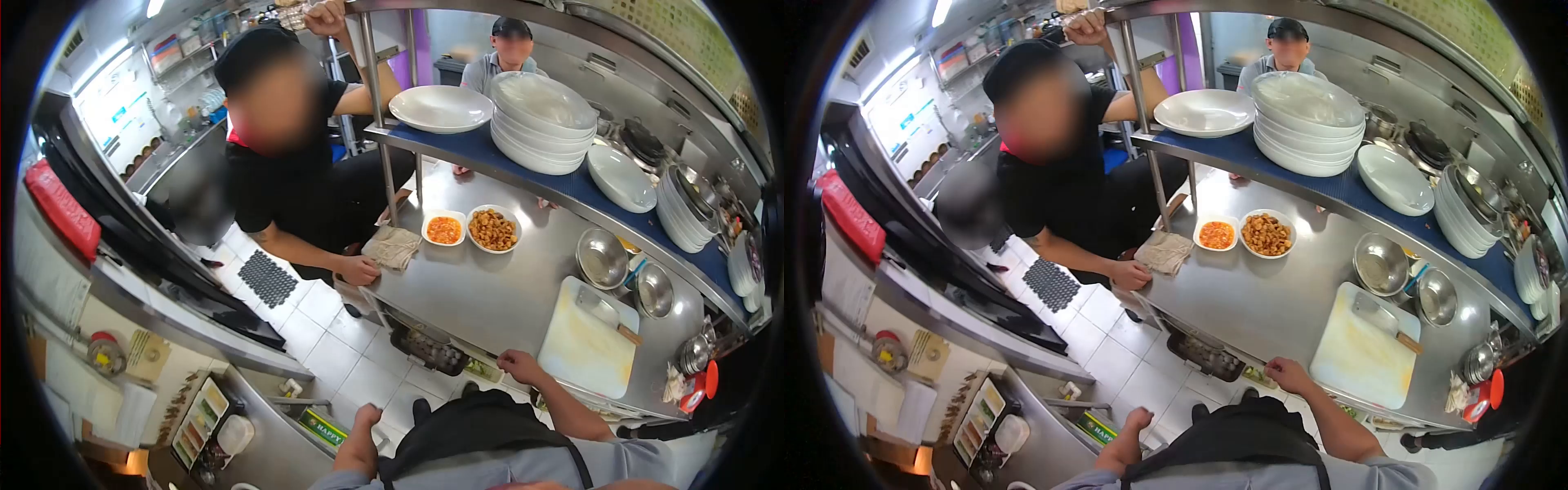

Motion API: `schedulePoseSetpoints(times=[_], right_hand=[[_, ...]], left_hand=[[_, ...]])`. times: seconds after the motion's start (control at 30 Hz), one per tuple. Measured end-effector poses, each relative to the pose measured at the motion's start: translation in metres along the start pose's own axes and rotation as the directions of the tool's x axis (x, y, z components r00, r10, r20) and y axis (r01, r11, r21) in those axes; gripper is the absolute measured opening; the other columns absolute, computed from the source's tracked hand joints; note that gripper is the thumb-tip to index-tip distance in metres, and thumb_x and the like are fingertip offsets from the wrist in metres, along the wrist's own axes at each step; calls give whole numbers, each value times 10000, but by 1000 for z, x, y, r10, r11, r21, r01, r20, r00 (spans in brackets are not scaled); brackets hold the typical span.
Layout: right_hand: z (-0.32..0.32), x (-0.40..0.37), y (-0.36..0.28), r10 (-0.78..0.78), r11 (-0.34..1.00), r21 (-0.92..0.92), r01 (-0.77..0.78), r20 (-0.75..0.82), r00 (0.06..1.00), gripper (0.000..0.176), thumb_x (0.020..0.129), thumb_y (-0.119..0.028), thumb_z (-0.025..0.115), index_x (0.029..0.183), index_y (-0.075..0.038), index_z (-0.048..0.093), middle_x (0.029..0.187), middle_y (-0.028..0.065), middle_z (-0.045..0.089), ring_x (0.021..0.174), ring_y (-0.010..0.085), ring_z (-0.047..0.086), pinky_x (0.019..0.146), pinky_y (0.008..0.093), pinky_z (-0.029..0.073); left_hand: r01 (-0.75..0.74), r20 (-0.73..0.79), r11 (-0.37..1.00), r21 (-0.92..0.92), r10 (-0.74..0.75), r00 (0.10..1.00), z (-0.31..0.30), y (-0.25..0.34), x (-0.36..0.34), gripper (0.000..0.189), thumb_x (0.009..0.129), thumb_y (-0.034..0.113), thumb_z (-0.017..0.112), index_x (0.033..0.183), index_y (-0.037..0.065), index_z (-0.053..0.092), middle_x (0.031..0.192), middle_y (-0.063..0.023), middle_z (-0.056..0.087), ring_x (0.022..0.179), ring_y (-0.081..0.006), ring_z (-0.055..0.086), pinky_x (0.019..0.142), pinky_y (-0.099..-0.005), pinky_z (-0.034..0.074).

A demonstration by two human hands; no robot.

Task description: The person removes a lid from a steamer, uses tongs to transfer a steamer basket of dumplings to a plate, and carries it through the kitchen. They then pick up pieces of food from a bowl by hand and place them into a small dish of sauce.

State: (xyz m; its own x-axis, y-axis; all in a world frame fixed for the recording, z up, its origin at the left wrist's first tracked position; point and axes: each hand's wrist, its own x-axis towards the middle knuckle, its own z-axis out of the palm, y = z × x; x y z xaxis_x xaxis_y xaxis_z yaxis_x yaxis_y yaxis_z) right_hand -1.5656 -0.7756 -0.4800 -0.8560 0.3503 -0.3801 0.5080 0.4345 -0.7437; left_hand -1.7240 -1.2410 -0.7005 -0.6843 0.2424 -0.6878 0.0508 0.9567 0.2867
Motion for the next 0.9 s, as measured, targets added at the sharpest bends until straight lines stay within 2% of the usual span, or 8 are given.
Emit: schedulePoseSetpoints(times=[0.33,0.4,0.43,0.47,0.6,0.73,0.8,0.9], right_hand=[[-96,-21,-14,-251,963,82,256,-71,965,124,896,-155,685,959,-49,668,841,47,690,781,151,629,742,320,513],[-143,-25,-31,-321,935,118,335,-122,939,105,882,-116,690,954,-43,670,815,50,679,773,144,634,714,307,512],[-171,-35,-34,-360,921,92,379,-176,916,110,874,-105,691,956,-36,671,801,59,674,770,139,641,689,299,513],[-206,-48,-51,-438,892,-3,452,-252,863,110,864,-106,702,945,-37,673,814,54,670,765,135,637,686,298,512],[-310,-127,-129,-656,736,-257,627,-502,564,127,826,-88,714,930,-37,661,854,60,648,820,183,600,732,323,481],[-386,-200,-184,-903,333,-628,703,-428,46,217,839,-208,721,926,-38,620,824,64,581,721,201,503,659,356,418],[-429,-231,-224,-991,-70,-786,614,-14,-131,293,875,-225,701,1045,-22,577,930,111,599,772,231,558,680,384,480],[-454,-268,-280,-851,-501,-664,556,494,-177,417,891,-251,700,1199,-31,525,1100,150,607,921,243,609,758,406,538]], left_hand=[[-392,-596,837,-382,101,797,-91,175,-23,339,866,355,681,1038,65,706,931,-168,717,883,-317,688,799,-397,531],[-579,-713,717,-387,165,682,-145,227,-47,186,866,179,706,1003,56,686,843,-88,696,764,-190,643,738,-303,512],[-778,-776,470,-417,262,574,-165,240,-40,124,858,55,692,980,51,671,826,-51,683,759,-134,617,723,-272,499],[-763,-774,517,-387,267,574,-208,275,-85,120,850,10,685,964,35,657,835,-35,665,757,-109,588,723,-258,492],[-908,-881,348,234,470,-47,-350,366,-241,151,805,19,718,935,18,641,871,-76,619,821,-187,590,759,-307,475],[-735,-641,-17,678,476,-602,-420,418,-367,197,833,68,690,1012,14,629,974,-124,603,917,-251,574,849,-391,496],[-495,-386,-156,855,447,-807,-445,422,-428,217,892,197,612,1034,34,599,954,-167,609,976,-337,591,879,-492,505],[-199,82,-325,924,680,-728,-472,403,-528,315,975,305,502,1144,49,571,1084,-173,609,1022,-312,602,911,-511,492]])
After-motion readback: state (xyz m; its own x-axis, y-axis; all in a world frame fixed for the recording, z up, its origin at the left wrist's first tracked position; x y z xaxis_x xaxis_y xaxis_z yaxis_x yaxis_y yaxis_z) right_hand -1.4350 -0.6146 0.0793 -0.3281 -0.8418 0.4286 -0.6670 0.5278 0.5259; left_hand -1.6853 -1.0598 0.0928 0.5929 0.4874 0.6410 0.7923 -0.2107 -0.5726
